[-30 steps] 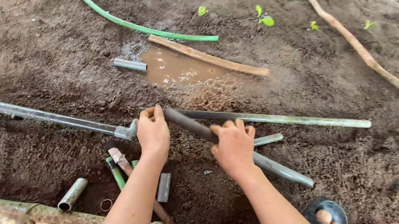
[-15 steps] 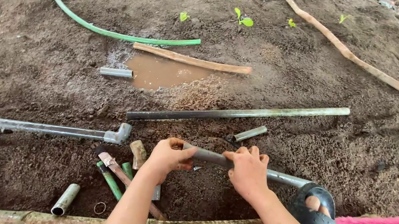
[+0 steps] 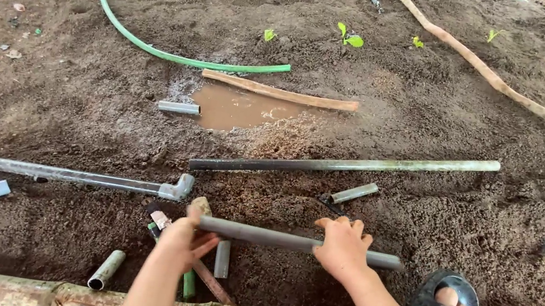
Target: Connecting and adjusting PVC pipes and fittings on a dirt floor.
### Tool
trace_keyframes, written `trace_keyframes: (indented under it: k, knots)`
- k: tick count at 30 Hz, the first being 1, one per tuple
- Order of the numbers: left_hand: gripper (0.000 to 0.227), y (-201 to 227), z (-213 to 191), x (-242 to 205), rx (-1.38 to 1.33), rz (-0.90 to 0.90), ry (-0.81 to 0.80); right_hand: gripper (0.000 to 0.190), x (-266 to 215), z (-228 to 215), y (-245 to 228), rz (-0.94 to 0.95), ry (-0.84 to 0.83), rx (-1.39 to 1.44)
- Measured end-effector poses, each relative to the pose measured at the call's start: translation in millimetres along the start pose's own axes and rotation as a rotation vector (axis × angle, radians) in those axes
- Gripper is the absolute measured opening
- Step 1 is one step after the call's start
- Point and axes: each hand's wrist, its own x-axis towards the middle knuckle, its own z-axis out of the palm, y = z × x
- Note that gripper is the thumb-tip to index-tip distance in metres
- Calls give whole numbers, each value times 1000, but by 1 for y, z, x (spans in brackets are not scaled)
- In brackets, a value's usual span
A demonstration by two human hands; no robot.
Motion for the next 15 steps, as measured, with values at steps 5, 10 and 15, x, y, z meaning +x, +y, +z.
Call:
trace_keyframes:
  k: [5,10,15]
  knots:
    - [43,21,-40,20,-8,-23,236,65,2,-6,-1,63,-72,-17]
    - [45,27,-89,76,17,33,464,66,-10,-4,-11,4,-141,2]
    - [50,26,-72,47,-57,115,530,72,-7,6,-11,-33,-135,35]
